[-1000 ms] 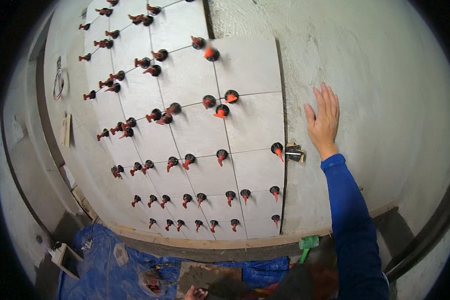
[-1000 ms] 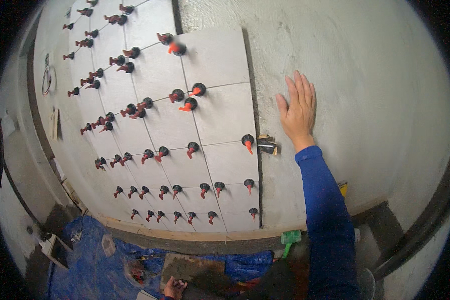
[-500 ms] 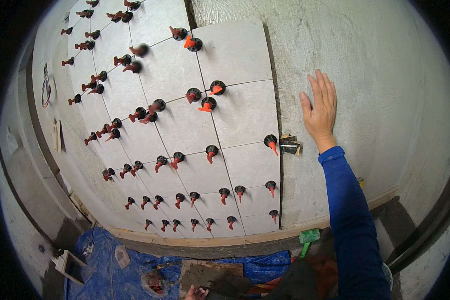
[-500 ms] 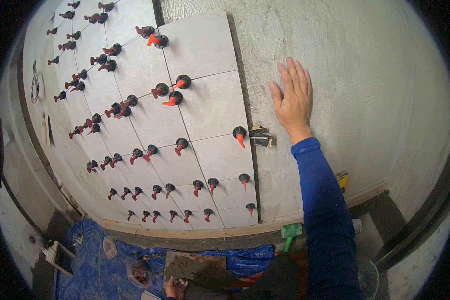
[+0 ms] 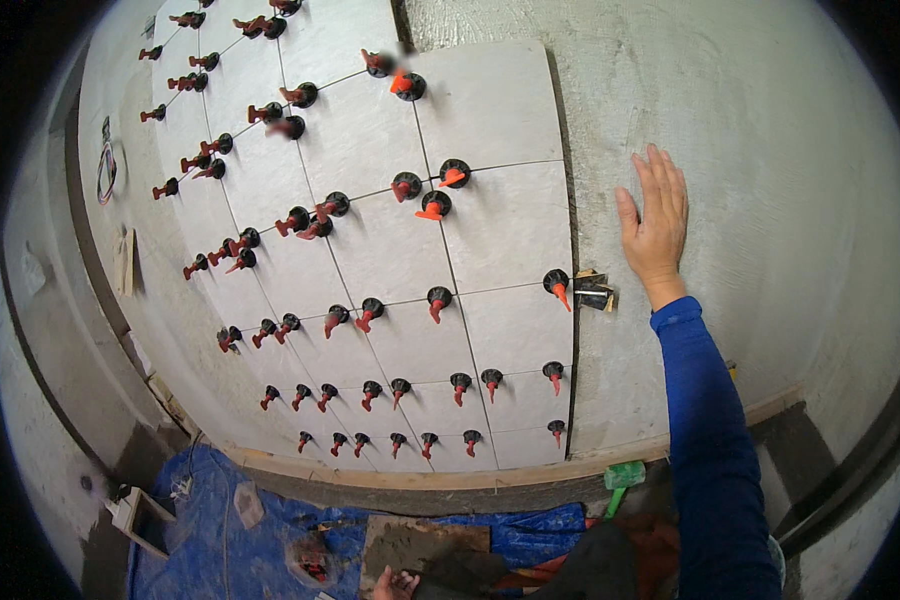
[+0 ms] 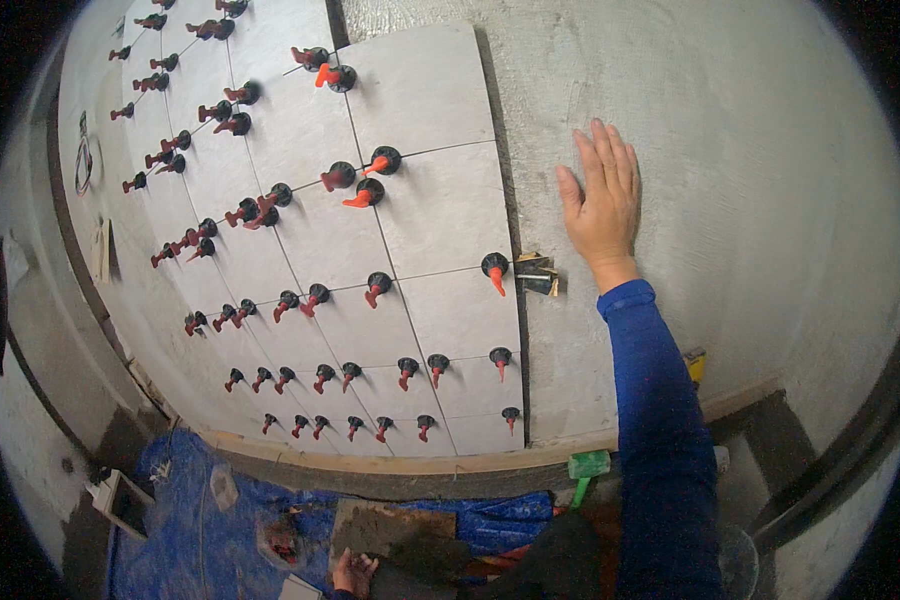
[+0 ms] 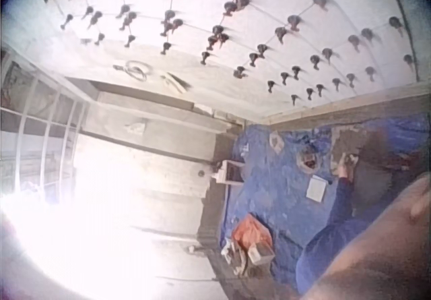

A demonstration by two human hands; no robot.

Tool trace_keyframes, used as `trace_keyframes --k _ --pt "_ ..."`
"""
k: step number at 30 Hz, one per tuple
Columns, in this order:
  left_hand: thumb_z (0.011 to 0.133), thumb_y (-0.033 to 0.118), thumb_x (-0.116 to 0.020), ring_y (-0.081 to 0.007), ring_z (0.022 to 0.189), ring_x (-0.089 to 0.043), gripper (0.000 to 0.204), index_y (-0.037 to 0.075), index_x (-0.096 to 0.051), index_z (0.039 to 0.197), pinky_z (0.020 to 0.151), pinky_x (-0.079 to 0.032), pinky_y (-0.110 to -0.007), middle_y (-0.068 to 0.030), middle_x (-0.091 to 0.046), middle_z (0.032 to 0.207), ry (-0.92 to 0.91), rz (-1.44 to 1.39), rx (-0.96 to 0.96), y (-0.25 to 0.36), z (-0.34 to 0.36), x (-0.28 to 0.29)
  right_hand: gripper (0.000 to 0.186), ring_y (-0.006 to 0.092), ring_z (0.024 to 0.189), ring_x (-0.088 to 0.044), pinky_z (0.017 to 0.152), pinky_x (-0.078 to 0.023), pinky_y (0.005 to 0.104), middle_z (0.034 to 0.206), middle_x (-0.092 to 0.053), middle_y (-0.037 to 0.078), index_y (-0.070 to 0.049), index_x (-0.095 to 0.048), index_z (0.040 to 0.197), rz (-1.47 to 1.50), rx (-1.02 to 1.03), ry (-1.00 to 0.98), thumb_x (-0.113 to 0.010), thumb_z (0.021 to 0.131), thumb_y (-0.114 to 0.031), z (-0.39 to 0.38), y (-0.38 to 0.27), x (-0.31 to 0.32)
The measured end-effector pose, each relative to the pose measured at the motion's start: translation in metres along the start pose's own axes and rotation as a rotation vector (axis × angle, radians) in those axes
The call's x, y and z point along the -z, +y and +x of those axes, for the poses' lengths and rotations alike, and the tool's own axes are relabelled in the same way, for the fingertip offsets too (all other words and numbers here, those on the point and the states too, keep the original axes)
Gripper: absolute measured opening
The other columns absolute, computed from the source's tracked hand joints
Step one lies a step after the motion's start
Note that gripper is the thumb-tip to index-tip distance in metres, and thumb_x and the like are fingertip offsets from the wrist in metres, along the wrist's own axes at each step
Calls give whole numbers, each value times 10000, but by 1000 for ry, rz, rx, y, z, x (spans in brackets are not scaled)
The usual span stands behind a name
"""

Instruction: The person installs white ceramic tiles on a wall using tile leveling clips and wedges. They use a rubber mallet to tap tiles into place and a spirit level to check alignment.

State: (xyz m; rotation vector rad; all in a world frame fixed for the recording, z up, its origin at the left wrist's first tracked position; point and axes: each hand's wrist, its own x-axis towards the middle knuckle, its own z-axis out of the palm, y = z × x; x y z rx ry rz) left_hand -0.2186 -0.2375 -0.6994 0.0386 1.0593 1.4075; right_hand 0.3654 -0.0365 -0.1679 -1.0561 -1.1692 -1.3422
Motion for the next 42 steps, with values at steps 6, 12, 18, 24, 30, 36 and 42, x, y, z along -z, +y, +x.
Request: trace_keyframes --k 6,12,18,24,30,36,42 --pt "1004 316 -721 -229 862 -680 191 170 -663 894 1005 -526 -572 -21 -671 837 -47 57 -15 0 2 1 503 310 1512 -399 1271 -286 510 1605 -479 105 -115 -555 1477 -5 10 -8 -560 1068 -407 0 0 1" --pt "1002 322 -723 -226 863 -676 208 165 -661 880 994 -533 -565 -19 -678 831 -45 24 -30 -2 6 5 497 314 1516 -389 1273 -278 515 1609 -473 112 -117 -543 1491 -21 11 -27 -561 1070 -382 0 -1 2" --pt "1001 311 -721 -228 870 -682 188 157 -681 902 1000 -531 -563 -19 -690 841 -63 -25 6 0 8 13 488 329 1522 -375 1275 -272 515 1616 -460 117 -116 -537 1493 -43 18 -38 -569 1069 -355 -1 -1 1" --pt "1023 394 -695 -308 873 -640 341 101 -614 868 1153 -462 -617 -103 -617 829 32 -14 19 5 16 16 495 327 1530 -362 1277 -264 514 1618 -457 122 -108 -527 1500 -51 34 -35 -573 1067 -345 -2 0 0" --pt "1044 402 -663 -312 870 -636 352 93 -618 883 1168 -454 -609 -109 -633 875 37 7 9 6 8 15 493 332 1530 -361 1276 -263 511 1615 -458 131 -100 -523 1503 -24 31 -39 -564 1073 -339 -3 2 -2" --pt "1050 392 -656 -309 863 -627 331 79 -603 958 1147 -467 -612 -111 -623 891 9 -29 11 7 15 20 503 331 1536 -350 1276 -261 510 1619 -451 132 -95 -516 1510 -41 32 -42 -552 1079 -352 -3 3 -4" --pt "1045 401 -660 -310 861 -631 324 88 -614 976 1133 -493 -603 -118 -630 896 14 -5 22 5 21 24 508 331 1540 -344 1277 -257 506 1623 -448 129 -101 -509 1518 -59 28 -52 -547 1082 -358 -3 3 -3"
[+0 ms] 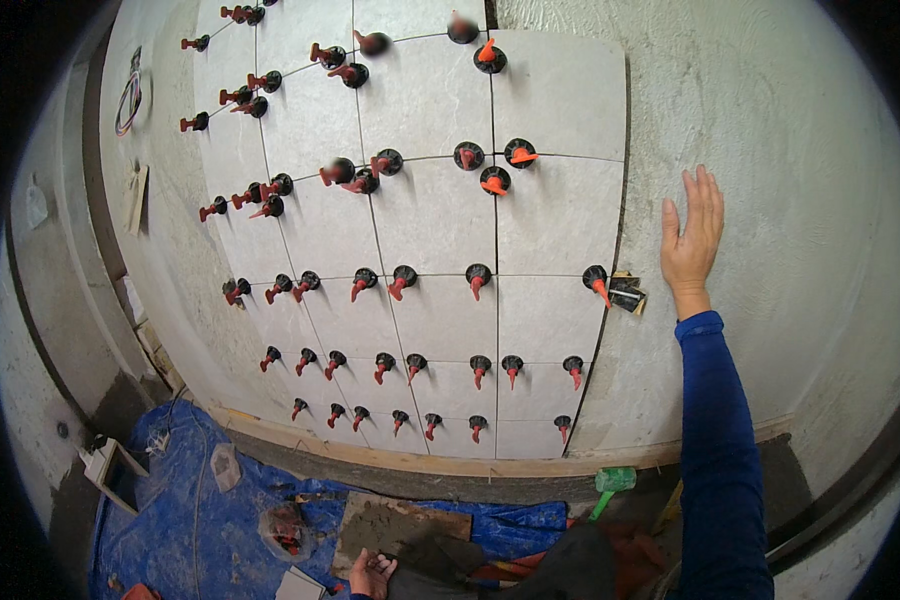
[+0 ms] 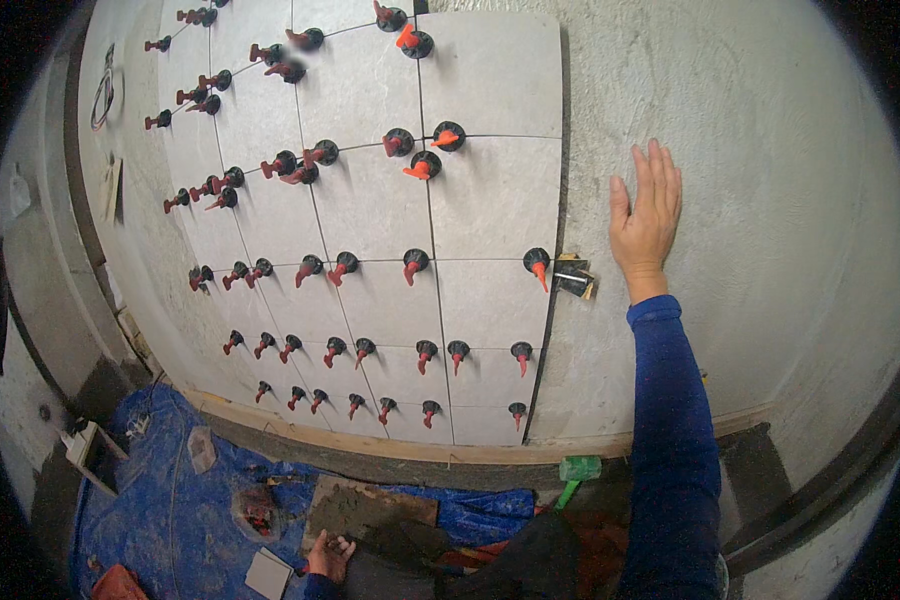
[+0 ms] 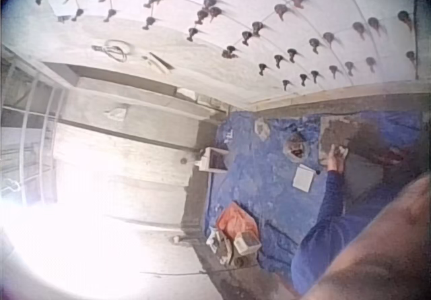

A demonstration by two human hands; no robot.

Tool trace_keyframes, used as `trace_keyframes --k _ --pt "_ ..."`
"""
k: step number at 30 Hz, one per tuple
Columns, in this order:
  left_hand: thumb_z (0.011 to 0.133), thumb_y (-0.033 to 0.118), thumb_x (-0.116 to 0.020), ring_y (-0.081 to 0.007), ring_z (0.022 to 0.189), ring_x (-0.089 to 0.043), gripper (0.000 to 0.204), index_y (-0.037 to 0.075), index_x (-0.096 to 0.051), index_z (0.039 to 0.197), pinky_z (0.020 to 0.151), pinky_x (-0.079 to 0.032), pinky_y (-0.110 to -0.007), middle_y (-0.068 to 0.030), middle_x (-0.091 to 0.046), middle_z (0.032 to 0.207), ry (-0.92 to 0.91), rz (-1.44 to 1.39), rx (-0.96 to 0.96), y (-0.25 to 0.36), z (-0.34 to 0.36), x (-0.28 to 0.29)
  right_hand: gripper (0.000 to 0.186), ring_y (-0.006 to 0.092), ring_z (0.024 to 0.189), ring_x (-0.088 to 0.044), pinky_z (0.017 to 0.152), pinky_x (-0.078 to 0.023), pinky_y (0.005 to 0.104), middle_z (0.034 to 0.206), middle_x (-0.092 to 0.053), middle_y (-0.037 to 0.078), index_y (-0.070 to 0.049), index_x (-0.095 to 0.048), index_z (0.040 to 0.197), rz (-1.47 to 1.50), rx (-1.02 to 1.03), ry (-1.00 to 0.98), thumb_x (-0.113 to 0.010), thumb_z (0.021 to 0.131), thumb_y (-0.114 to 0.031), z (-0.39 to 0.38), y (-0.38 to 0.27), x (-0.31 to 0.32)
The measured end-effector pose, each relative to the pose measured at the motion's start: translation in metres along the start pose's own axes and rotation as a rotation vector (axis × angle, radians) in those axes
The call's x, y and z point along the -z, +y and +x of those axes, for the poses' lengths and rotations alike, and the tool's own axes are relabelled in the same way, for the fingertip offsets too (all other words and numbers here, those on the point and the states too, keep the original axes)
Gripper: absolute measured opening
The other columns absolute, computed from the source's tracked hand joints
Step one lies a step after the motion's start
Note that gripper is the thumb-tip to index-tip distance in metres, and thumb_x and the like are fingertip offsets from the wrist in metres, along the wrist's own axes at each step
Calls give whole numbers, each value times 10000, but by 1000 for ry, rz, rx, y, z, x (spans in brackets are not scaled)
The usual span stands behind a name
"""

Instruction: The person installs white ceramic tiles on a wall using tile leveling clips and wedges. They use a rubber mallet to tap tiles into place and a spirit level to check alignment.

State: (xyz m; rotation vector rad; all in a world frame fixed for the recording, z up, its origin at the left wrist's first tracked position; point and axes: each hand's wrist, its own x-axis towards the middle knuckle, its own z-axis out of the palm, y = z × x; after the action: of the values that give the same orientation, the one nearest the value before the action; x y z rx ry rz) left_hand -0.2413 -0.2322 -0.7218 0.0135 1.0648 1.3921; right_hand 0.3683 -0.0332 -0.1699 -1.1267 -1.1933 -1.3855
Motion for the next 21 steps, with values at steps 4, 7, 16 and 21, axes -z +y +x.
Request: trace_keyframes --k 4,7,16,21 --pt "1031 398 -678 -318 854 -641 311 92 -641 995 1130 -509 -609 -116 -642 904 21 10 18 1 -1 -4 510 328 1541 -343 1280 -251 503 1623 -447 129 -103 -506 1521 12 9 14 -546 1082 -361 -1 0 0" --pt "1030 392 -681 -321 852 -645 306 88 -653 1006 1124 -516 -614 -116 -648 910 15 -12 30 2 -3 -6 511 328 1541 -343 1282 -250 503 1623 -448 128 -104 -505 1521 26 8 15 -545 1082 -364 0 0 -1" --pt "1034 409 -672 -305 866 -657 307 105 -654 995 1150 -486 -614 -117 -658 924 -40 32 1 6 -15 -13 509 338 1536 -351 1274 -269 514 1620 -451 129 -103 -505 1517 35 1 15 -550 1080 -360 1 -1 0" --pt "1009 299 -709 -235 924 -708 158 154 -723 947 1027 -510 -580 -20 -737 886 -141 -3 -26 0 -27 -3 507 351 1529 -358 1271 -269 524 1614 -456 136 -92 -517 1506 4 14 10 -562 1074 -354 -3 -3 3"
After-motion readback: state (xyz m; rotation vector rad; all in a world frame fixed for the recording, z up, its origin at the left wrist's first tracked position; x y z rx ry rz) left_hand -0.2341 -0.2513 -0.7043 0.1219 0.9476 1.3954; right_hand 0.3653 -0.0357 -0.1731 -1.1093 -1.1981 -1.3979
